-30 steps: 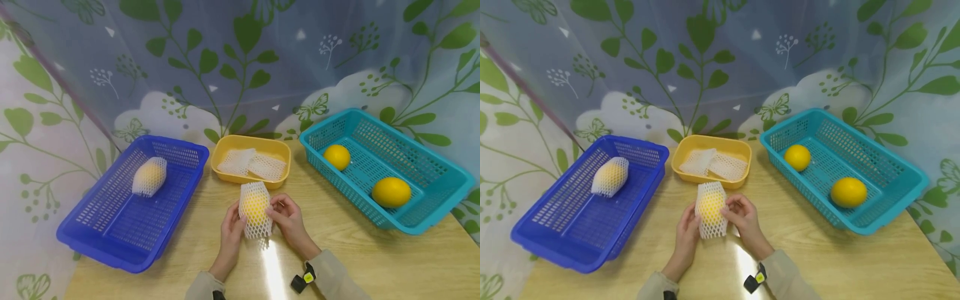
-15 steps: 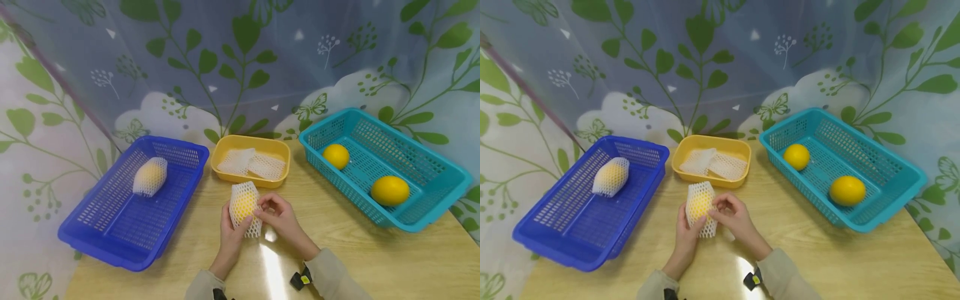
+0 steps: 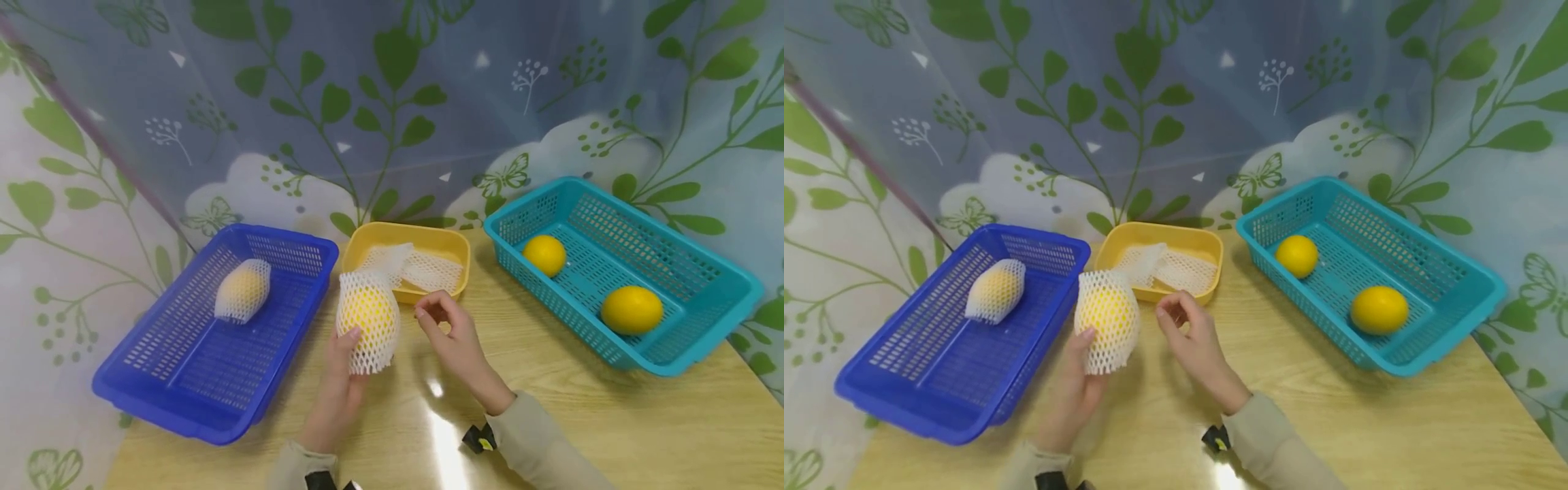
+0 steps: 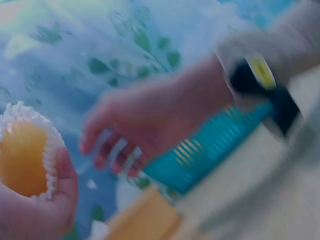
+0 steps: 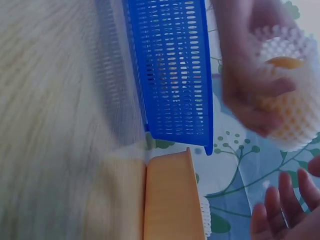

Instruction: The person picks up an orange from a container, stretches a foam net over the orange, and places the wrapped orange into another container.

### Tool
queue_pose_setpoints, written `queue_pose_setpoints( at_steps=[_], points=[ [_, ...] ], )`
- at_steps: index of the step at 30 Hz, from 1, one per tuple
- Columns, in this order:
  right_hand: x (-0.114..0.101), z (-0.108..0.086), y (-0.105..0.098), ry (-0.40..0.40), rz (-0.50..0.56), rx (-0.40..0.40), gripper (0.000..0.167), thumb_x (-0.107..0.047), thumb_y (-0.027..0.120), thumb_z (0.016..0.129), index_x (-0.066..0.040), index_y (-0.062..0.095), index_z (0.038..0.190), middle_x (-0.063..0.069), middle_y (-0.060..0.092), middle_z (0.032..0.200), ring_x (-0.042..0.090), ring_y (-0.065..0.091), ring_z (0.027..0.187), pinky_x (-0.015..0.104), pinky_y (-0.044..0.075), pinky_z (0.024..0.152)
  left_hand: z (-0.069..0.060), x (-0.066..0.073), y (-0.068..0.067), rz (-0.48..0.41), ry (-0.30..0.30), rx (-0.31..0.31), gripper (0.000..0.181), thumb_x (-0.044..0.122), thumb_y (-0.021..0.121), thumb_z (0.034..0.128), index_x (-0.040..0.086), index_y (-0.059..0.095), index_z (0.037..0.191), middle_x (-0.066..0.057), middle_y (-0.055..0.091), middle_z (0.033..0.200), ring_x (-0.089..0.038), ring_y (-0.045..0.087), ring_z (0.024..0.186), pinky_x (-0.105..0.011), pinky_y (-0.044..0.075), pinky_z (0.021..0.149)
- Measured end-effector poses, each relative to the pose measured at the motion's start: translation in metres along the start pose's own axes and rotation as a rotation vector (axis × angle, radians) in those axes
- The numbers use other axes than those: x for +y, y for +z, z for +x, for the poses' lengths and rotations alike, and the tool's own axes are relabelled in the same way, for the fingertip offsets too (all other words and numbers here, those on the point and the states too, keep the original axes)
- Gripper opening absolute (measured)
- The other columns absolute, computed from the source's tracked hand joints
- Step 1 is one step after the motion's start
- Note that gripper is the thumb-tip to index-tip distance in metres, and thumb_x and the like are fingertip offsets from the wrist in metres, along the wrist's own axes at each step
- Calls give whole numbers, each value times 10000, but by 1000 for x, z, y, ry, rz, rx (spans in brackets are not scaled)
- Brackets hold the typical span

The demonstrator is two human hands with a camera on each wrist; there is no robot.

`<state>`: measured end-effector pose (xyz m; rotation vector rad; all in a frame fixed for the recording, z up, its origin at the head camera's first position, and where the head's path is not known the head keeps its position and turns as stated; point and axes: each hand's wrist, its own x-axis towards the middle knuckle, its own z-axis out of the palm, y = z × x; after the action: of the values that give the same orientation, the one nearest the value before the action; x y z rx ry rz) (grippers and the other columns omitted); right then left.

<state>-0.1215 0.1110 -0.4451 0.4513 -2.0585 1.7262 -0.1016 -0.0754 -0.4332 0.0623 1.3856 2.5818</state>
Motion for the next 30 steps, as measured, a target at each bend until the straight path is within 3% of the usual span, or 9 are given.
queue_pose_setpoints(
  at_steps=[4,7,11,20,26,30],
  points=[
    [-4,10,12,-103,-129,83,55,22,635,899,-1,632,949,72,647,843,183,585,746,338,493,640,-10,29,1,-38,-10,-58,553,285,446,989,120,251,1480,-77,487,1269,-174,531,1117,-318,477,947],
    [-7,16,26,-142,-209,76,50,-25,629,913,-43,622,959,52,632,880,208,577,804,381,489,683,-19,51,-2,-93,-42,-47,536,311,467,995,141,276,1466,-52,505,1275,-161,535,1114,-314,475,938],
    [-12,23,44,-130,-316,41,81,-93,625,924,-55,599,991,57,614,928,275,549,884,385,458,777,-29,75,-8,-135,-88,-17,510,329,447,1017,172,261,1465,-32,497,1298,-153,528,1127,-316,466,946],
    [-10,37,81,-46,-439,-65,218,-208,600,934,-50,537,1070,85,555,1002,231,493,928,360,429,818,-36,112,-36,10,-42,-34,486,346,406,1034,189,228,1458,-3,515,1272,-122,541,1088,-284,481,892],
    [-2,39,105,-4,-460,-149,260,-256,565,957,-66,501,1121,81,527,1037,197,497,930,311,436,783,-30,125,-58,125,8,-23,495,323,409,1028,200,236,1475,-17,482,1301,-135,519,1134,-287,470,949],
    [2,40,119,28,-491,-211,264,-294,540,990,-71,501,1126,90,543,1063,189,516,940,307,447,795,-20,133,-73,236,71,36,373,201,427,1034,123,342,1388,-13,580,1162,-123,584,1025,-277,518,874]
  ],
)
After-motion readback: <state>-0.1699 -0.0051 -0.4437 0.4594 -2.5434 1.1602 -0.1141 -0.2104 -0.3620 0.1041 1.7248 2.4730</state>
